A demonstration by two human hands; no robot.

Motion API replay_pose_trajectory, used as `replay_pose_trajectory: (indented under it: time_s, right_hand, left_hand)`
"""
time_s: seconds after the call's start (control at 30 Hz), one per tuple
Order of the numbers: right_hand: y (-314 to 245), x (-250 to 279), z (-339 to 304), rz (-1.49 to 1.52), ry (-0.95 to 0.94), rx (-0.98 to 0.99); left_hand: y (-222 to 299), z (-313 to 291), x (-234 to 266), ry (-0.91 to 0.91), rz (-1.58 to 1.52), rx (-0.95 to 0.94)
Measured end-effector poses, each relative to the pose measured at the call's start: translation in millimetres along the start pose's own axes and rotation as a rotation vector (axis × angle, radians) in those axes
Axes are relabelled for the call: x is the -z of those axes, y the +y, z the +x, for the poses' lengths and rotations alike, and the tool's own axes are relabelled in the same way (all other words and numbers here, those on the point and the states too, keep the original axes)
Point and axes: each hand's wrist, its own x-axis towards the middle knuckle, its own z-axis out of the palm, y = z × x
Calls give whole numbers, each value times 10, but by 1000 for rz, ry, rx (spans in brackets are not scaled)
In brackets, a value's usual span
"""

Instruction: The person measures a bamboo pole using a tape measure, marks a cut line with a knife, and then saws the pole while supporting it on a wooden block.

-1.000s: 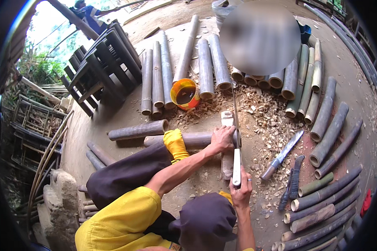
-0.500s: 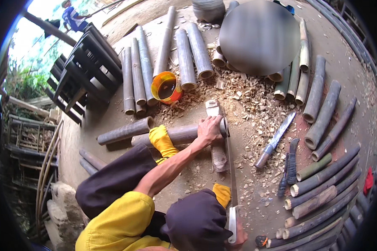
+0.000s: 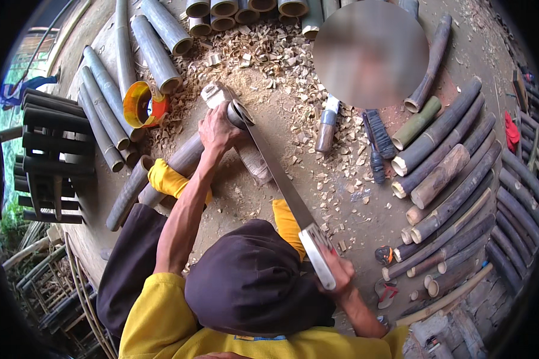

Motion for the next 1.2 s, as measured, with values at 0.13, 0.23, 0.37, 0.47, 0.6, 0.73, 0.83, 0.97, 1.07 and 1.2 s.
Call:
replay_pose_trajectory:
  time_s: [0.13,0.23,0.37,0.47,0.6,0.73,0.83,0.97,1.07,1.2]
  right_hand:
    - [401,-564,1152,58,47,104]
    - [275,-788,1481,106,14,-12]
    - [49,-183,468,7,-20,78]
    - [-72,25,118,6,-36,25]
    - [522,-608,1031,85,104,152]
    - [409,-822,1379,91,41,-15]
    - [95,-244,560,-98,7,152]
    - [-93,114,94,-21,21,56]
    - [445,-427,939,-96,145,284]
    - [450,-929,1486,43,129,118]
  left_hand:
    - [163,-21,-25,44,-83,-22]
    - [80,11,-80,-30,-54,19]
    - [-70,-33,-23,25,-33,13]
    - [-79,-63,36,54,-32,-21]
    - [57,41,2,-7,-14,-15]
    - [49,29,-99,-23,-76,-3]
    - [-187,-2,-8,-11,-24,59]
    - [-8,-15,83,43,25,9]
    - [220,27,-13,-32,-48,47]
    - [-4,110,-35,-112,-77,79]
